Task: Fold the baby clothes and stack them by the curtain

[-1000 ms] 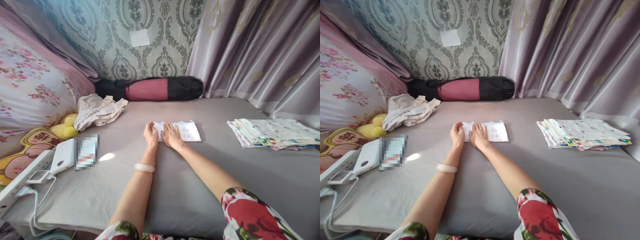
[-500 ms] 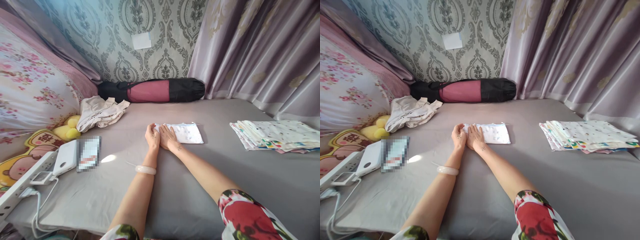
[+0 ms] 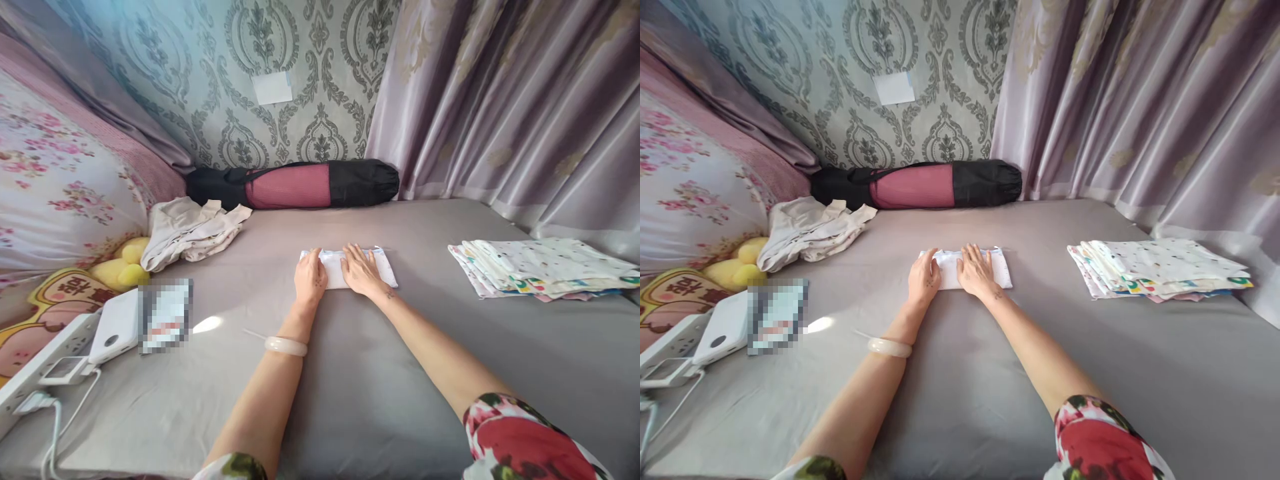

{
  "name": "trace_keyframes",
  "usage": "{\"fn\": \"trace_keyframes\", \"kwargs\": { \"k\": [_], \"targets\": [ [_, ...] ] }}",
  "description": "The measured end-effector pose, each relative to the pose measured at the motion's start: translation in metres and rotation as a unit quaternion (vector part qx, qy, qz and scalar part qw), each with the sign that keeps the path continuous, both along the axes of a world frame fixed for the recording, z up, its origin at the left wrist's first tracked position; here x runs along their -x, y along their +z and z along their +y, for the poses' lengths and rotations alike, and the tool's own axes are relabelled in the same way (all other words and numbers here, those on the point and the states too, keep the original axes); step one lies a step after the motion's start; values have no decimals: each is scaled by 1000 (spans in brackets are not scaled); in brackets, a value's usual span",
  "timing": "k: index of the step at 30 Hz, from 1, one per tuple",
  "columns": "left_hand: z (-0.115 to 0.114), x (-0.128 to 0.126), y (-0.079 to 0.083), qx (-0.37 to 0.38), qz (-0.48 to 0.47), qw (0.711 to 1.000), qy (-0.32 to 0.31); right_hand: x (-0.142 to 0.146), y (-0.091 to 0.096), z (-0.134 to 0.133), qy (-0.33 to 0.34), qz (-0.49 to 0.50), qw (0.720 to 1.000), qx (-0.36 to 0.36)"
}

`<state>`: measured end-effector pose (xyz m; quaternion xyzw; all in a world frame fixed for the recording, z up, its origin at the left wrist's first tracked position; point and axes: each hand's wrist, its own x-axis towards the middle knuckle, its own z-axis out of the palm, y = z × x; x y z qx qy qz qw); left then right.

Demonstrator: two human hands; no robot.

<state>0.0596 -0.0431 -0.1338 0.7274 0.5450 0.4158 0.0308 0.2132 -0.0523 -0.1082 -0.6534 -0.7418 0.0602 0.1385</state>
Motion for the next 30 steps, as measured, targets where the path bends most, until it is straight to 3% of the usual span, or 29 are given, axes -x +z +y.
{"fn": "trace_keyframes", "kwargs": {
  "k": [3,10,17,24,30],
  "targets": [
    [-1,-2,-1,1,58,998,-15,-12,-5,2,-11,-14,1000,5],
    [-3,-5,0,132,204,970,1,-15,-18,3,-27,-35,999,13],
    [1,-5,16,170,240,956,4,-23,-16,8,-3,-7,1000,22],
    [27,0,41,238,288,928,-3,-60,-11,19,28,32,998,-37],
    [55,5,50,268,287,919,-23,-82,-7,27,17,-14,999,-33]
  ]
}}
